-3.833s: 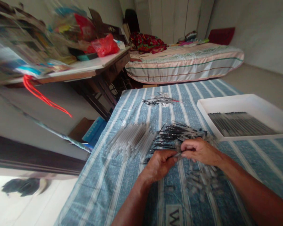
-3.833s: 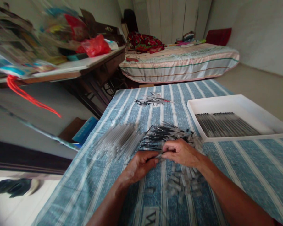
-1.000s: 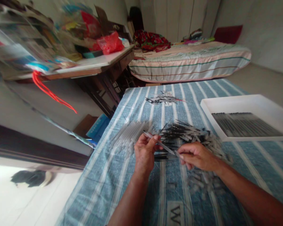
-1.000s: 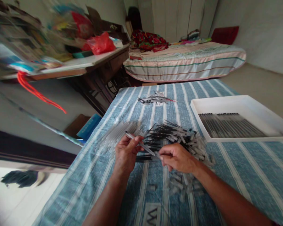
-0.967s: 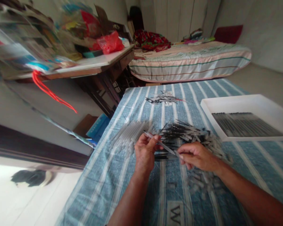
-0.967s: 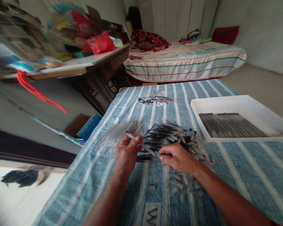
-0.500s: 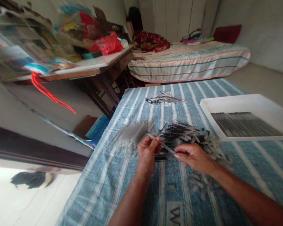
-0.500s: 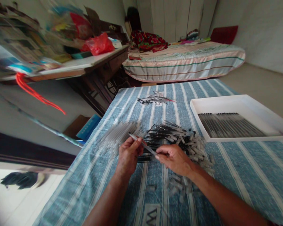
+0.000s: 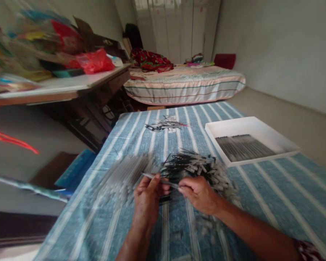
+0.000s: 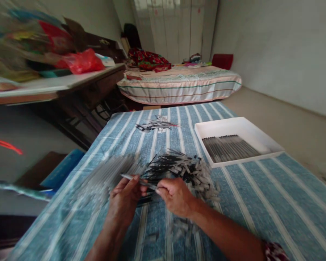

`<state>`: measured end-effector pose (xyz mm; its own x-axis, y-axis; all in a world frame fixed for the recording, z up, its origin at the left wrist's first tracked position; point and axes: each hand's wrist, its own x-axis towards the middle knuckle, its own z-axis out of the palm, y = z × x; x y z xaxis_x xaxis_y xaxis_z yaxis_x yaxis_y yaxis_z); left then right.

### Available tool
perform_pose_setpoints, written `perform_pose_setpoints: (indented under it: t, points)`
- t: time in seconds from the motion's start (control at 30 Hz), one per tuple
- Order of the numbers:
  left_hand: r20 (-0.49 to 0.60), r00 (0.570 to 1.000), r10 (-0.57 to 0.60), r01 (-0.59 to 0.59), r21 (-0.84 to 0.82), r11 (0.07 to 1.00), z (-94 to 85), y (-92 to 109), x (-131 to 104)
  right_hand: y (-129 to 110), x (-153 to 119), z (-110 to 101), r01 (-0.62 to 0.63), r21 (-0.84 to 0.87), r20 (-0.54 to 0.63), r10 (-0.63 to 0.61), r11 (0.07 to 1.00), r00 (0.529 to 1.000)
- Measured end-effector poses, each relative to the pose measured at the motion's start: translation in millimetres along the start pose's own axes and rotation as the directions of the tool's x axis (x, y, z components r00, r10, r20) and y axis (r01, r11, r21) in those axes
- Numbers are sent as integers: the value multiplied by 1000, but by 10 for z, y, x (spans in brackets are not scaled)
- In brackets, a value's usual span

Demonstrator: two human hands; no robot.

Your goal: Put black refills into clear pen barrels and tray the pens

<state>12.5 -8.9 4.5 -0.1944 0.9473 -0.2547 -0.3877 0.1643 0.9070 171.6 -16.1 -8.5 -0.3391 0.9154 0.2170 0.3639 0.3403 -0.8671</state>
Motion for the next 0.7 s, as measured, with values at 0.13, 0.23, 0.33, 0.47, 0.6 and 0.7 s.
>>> perform_pose_setpoints:
  t: [0.13, 0.23, 0.33, 0.47, 0.6, 0.7]
  points:
    - [-23, 1000, -9, 8, -6, 1000, 14, 11, 7, -16, 12, 7, 50, -5, -40, -51, 999, 998]
    - [-34, 999, 3, -3, 0, 1000, 6, 2, 5, -1, 9, 29, 44, -3, -49, -44, 999, 998]
    - [-22, 1000, 12, -12, 23, 1000, 8, -6, 2, 19, 34, 32, 3, -34, 6, -2, 999, 1000]
    - [57, 998, -9, 3, 106, 994, 58, 17, -28, 5, 94, -15, 68, -204, 109, -46, 977, 993]
    - [95, 995, 7, -21, 153, 988, 121, 44, -88, -49, 114, -57, 178, -402, 101, -150, 898, 984]
    - [154, 988, -17, -13, 195, 981, 156, 40, -127, -101, 107, -114, 179, -427, 113, -144, 886, 983]
